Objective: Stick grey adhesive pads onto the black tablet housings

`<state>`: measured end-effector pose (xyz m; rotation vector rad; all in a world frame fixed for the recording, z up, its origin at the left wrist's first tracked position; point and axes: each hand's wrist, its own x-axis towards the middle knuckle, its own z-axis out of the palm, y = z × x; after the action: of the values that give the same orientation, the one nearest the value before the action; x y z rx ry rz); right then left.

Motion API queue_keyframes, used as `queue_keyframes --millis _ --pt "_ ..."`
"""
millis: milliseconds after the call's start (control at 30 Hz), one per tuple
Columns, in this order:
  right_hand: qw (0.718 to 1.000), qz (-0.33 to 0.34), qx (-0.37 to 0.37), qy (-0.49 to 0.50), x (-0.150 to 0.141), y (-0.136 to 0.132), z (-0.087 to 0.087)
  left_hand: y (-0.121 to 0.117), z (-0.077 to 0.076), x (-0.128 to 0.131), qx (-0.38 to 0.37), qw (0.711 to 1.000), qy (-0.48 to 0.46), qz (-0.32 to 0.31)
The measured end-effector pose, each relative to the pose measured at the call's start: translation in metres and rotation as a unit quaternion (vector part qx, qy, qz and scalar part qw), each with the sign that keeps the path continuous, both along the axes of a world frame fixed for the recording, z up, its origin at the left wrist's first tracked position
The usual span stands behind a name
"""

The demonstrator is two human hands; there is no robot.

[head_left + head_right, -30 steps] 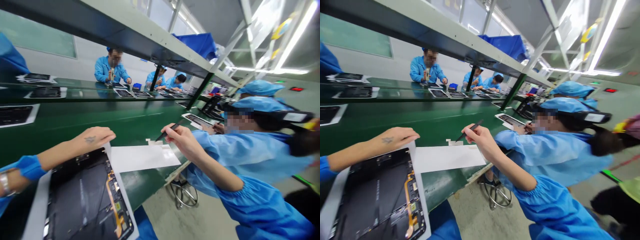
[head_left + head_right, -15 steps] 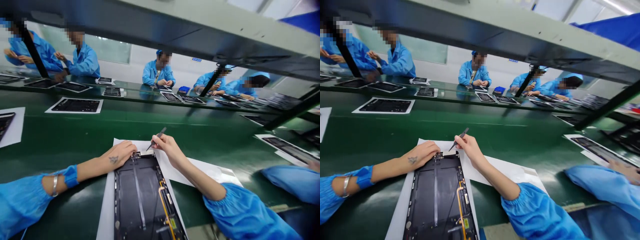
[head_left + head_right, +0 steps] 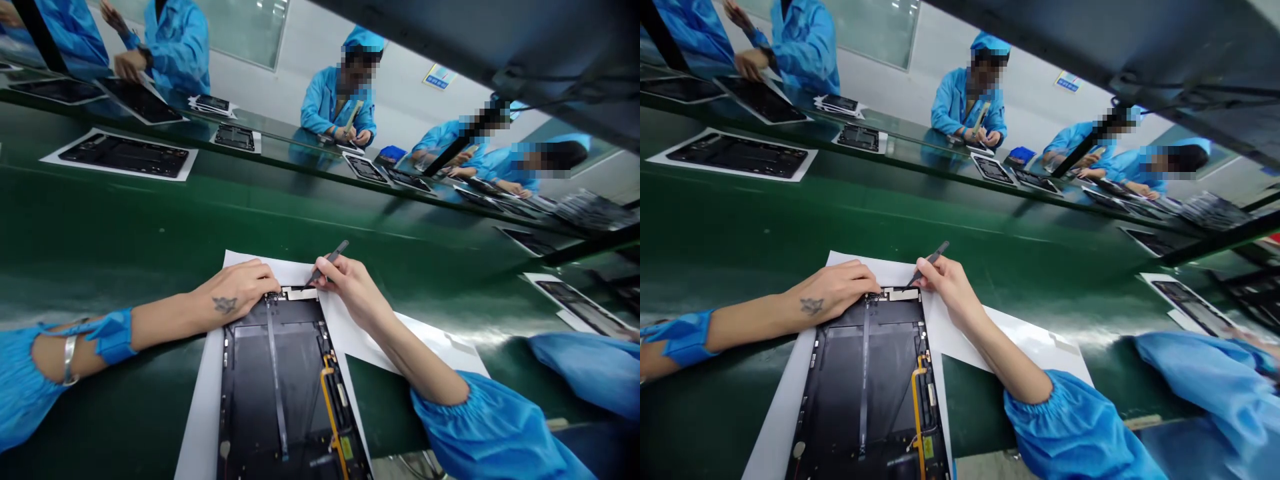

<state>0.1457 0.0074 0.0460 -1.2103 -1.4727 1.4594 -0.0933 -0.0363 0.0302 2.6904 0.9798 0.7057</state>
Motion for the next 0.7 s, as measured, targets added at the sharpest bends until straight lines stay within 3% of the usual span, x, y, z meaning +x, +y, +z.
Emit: queue_keyframes --millis 700 --pt "1.0 0.007 0.009 -0.011 -0.0003 0.0001 0.0018 0.0009 -0.0021 -0.0005 0.009 1.0 0.003 0.001"
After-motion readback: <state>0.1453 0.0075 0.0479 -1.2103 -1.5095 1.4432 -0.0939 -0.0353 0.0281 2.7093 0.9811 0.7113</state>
